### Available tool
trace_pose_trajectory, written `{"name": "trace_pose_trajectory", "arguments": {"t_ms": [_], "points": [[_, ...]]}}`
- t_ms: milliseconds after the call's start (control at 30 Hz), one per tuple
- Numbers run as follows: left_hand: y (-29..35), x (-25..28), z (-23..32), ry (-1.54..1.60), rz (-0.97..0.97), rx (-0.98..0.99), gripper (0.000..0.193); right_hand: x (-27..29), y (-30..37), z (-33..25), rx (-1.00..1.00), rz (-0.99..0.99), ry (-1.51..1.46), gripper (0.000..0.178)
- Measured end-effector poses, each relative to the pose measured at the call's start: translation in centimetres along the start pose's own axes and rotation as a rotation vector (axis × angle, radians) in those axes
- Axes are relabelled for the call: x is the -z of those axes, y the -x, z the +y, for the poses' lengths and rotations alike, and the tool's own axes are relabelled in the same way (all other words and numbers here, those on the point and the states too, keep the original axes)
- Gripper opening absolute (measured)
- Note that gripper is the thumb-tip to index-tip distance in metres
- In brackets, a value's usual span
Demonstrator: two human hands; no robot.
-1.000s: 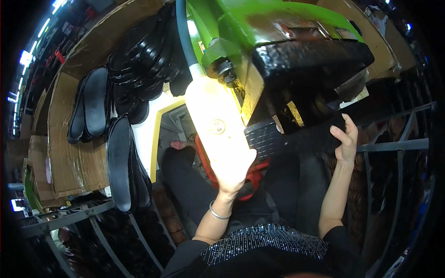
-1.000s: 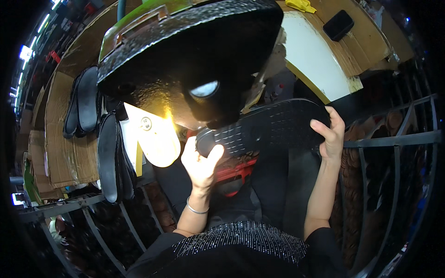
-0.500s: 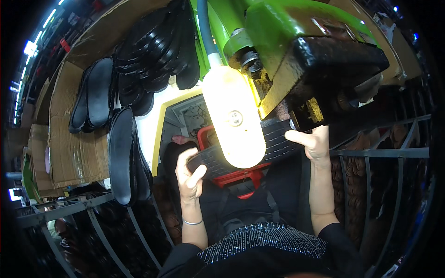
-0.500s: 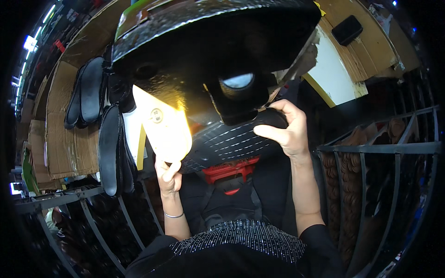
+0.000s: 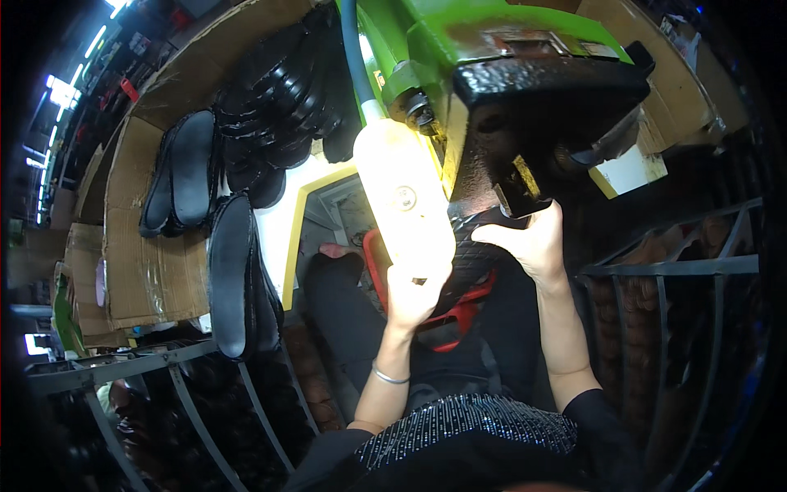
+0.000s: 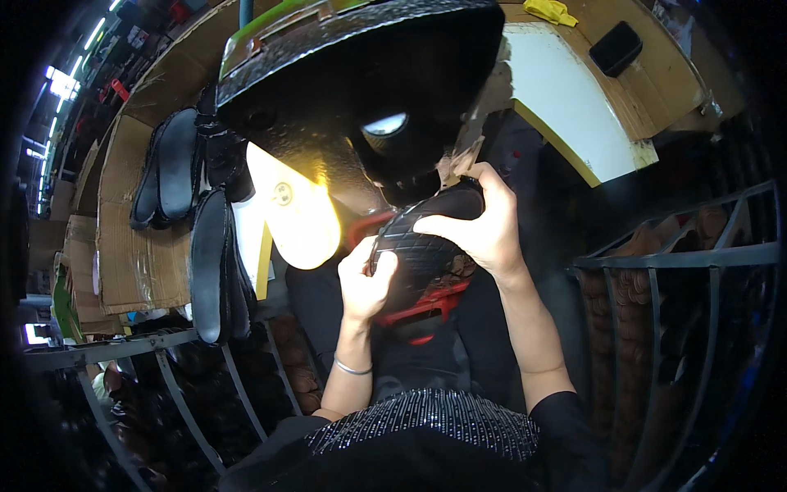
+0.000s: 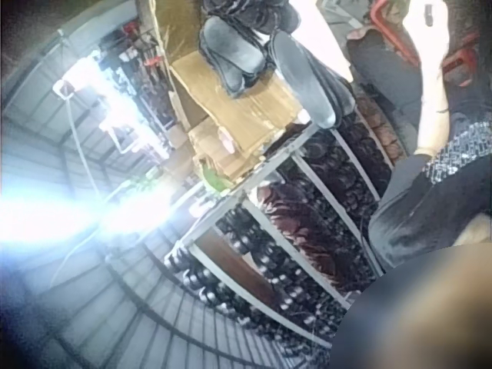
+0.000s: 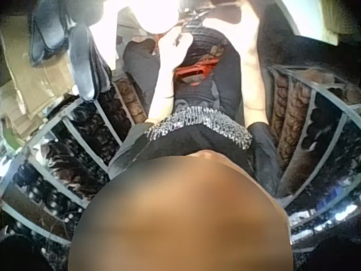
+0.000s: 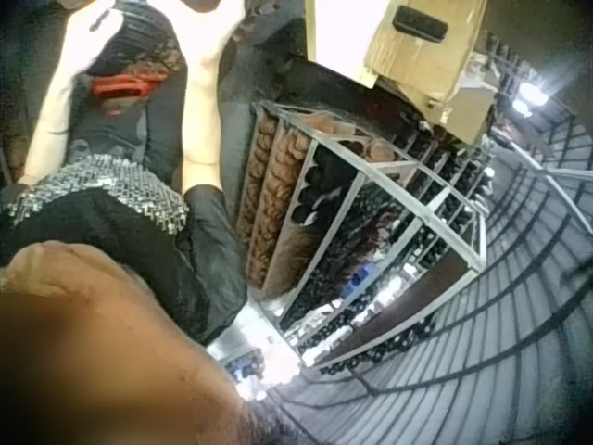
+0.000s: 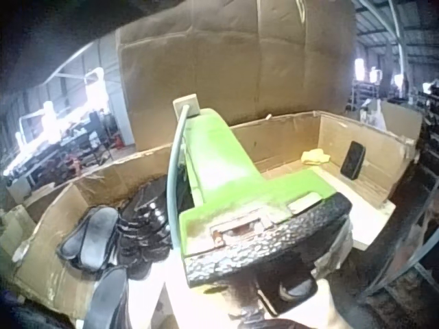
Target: The recorder is using a machine to attach or finish shoe soles in a factory setting.
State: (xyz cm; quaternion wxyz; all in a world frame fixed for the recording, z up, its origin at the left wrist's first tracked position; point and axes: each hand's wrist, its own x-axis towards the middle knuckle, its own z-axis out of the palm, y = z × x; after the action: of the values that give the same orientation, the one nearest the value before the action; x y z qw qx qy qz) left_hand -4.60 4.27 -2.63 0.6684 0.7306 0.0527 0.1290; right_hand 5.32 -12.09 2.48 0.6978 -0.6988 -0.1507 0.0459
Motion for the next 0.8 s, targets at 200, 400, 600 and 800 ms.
{"name": "trace_pose_trajectory", "arguments": {"t_ms": [200,400,600,800], "points": [[-0.7,0.6,-0.9,-0.137,0.110,-0.297,0.012,0.9,1.2,1.1,0.060,0.085,-0.198,0.038],[-0.4,2.5,0.3,0.281,0.243,-0.256,0.020,2.2,5.3,2.0,0.104,-0.020,0.028,0.046],[-0.1,9.0,4.0,0.895,0.551,-0.004,0.035,10.2,7.7,5.9,0.229,0.325,-0.094,0.058],[1.9,10.1,-0.7,-0.734,0.140,-0.234,0.020,20.4,7.0,4.8,0.168,0.688,-0.397,0.056]]}}
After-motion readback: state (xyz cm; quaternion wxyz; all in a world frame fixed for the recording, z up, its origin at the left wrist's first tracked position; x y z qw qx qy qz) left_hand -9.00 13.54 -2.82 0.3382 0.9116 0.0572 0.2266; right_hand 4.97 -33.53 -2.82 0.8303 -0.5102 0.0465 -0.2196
